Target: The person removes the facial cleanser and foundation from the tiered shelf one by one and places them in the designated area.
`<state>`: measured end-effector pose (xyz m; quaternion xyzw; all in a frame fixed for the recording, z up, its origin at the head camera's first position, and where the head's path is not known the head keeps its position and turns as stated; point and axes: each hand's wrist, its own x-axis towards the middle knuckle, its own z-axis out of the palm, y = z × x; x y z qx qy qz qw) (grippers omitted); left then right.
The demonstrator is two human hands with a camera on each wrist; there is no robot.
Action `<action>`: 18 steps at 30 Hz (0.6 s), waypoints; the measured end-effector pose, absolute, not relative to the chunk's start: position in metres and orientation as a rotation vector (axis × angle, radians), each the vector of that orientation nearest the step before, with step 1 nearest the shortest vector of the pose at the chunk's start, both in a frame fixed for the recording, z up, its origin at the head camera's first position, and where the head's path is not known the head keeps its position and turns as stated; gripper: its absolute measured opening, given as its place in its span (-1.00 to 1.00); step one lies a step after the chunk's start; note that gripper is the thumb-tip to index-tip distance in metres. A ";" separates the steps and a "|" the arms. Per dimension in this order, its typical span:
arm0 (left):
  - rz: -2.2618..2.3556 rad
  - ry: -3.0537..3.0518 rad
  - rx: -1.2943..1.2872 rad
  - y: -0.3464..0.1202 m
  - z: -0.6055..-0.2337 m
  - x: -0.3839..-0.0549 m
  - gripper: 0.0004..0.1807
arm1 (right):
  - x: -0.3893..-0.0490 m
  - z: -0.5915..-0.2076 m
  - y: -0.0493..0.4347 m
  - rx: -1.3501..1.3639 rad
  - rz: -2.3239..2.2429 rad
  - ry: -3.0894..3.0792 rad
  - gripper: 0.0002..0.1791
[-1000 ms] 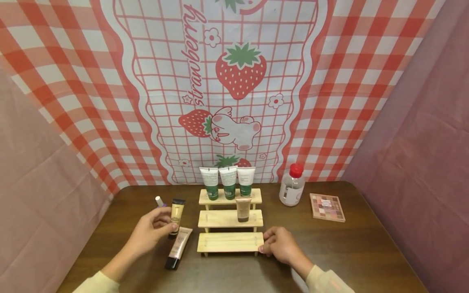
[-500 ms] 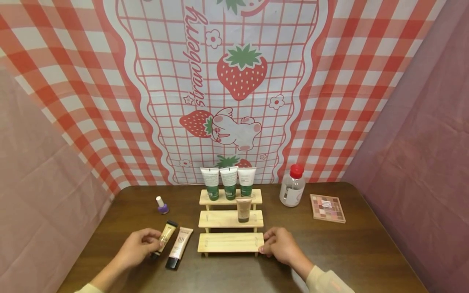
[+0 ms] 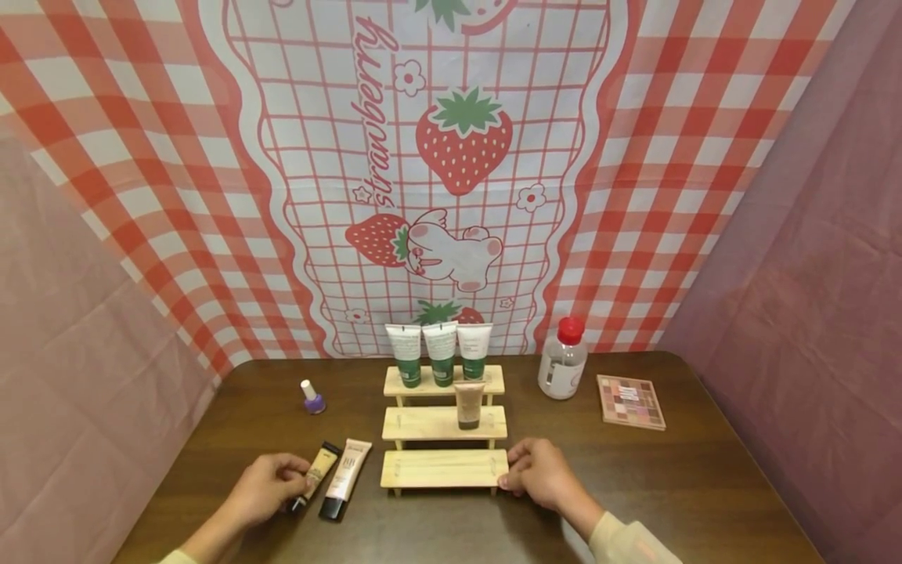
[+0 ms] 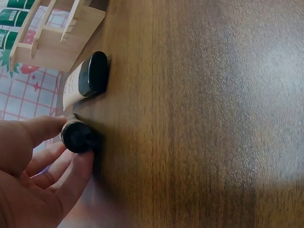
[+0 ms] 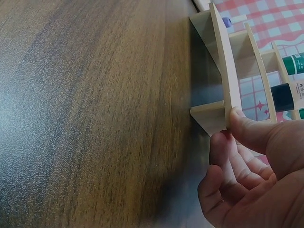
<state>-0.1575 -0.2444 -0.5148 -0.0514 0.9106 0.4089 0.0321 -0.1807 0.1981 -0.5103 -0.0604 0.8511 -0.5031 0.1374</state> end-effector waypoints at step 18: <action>1.203 2.834 -0.132 -0.247 -0.516 -0.154 -0.78 | -0.182 -0.513 0.200 -0.192 -1.493 2.431 -0.62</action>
